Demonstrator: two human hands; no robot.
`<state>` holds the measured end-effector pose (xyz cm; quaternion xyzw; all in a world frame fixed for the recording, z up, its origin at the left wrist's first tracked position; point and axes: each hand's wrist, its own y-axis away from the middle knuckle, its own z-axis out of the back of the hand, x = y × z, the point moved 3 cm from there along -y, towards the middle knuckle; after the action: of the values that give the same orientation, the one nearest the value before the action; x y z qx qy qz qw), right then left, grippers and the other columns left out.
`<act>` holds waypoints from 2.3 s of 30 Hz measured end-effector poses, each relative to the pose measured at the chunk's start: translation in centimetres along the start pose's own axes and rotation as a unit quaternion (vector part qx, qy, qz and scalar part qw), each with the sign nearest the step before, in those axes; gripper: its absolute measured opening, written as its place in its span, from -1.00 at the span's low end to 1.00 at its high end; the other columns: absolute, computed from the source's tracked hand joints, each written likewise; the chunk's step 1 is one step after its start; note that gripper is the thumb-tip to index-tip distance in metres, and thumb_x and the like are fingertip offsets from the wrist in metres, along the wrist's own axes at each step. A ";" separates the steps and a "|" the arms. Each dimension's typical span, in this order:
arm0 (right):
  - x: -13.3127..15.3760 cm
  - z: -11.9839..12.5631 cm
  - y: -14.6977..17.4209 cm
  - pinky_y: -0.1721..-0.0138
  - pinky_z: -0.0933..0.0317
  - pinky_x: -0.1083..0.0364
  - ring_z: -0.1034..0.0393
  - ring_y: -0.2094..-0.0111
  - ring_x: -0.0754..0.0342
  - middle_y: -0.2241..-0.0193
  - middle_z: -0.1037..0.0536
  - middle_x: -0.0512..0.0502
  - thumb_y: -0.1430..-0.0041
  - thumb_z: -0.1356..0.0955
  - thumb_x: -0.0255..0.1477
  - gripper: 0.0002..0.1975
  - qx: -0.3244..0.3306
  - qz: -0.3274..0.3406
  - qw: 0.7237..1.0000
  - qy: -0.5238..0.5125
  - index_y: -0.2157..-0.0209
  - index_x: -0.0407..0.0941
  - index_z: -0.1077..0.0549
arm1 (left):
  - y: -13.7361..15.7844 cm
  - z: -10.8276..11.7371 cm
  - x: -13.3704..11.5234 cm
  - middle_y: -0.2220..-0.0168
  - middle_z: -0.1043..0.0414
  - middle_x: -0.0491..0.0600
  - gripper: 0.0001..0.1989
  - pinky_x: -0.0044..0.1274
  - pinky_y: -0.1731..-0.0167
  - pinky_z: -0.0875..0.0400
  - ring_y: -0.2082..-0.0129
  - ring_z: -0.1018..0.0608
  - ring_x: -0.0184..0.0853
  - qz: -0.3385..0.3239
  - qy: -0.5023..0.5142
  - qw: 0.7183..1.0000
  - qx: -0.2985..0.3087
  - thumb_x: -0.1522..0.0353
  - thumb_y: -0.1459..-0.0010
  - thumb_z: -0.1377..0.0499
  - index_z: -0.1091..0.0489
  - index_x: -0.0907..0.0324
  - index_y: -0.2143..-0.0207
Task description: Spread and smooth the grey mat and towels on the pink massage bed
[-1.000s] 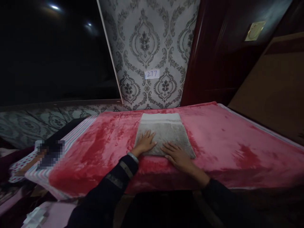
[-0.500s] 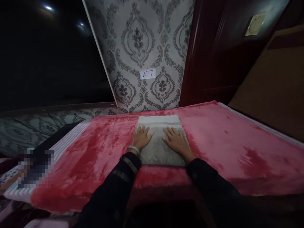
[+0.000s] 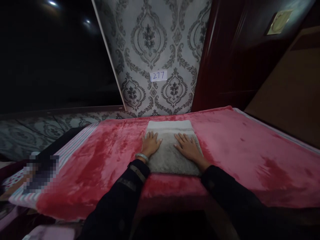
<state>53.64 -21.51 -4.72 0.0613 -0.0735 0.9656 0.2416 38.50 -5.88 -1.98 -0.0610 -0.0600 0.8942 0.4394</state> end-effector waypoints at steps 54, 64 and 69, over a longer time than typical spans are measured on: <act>-3.2 2.6 -8.7 -0.30 0.07 -0.34 0.11 -0.43 -0.20 -0.42 -0.09 -0.22 -0.44 -0.06 -0.22 -0.41 0.003 -0.084 0.996 0.023 -0.40 -0.08 -0.15 | -8.0 1.9 1.5 -0.46 0.04 0.15 -0.35 0.00 -0.36 0.13 -0.46 0.01 -0.01 -0.021 0.035 0.994 0.106 0.03 -0.36 0.15 -0.11 0.13 -0.37; -0.8 -0.6 -12.0 -0.35 0.09 -0.22 0.09 -0.43 -0.09 -0.43 -0.06 -0.10 -0.44 -0.07 -0.29 -0.43 0.008 -0.013 1.000 -0.006 -0.41 -0.04 -0.14 | -11.6 -3.4 -2.8 -0.48 0.10 0.00 -0.37 -0.10 -0.40 0.16 -0.48 0.04 -0.19 -0.109 0.059 0.989 0.082 0.08 -0.39 0.20 -0.03 0.06 -0.42; -3.6 -0.4 -11.6 -0.38 0.15 -0.18 0.10 -0.43 -0.08 -0.44 -0.04 -0.14 -0.45 -0.04 -0.19 -0.39 0.020 -0.087 0.996 -0.008 -0.42 -0.10 -0.11 | -11.9 -2.7 0.2 -0.49 0.15 0.09 -0.29 -0.11 -0.40 0.20 -0.48 0.07 -0.15 -0.009 0.036 0.993 0.114 0.02 -0.36 0.21 0.01 0.16 -0.44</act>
<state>62.32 -12.97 -4.36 0.0796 -0.0504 0.9419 0.3225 48.03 1.63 -2.73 -0.0425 0.0577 0.8886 0.4530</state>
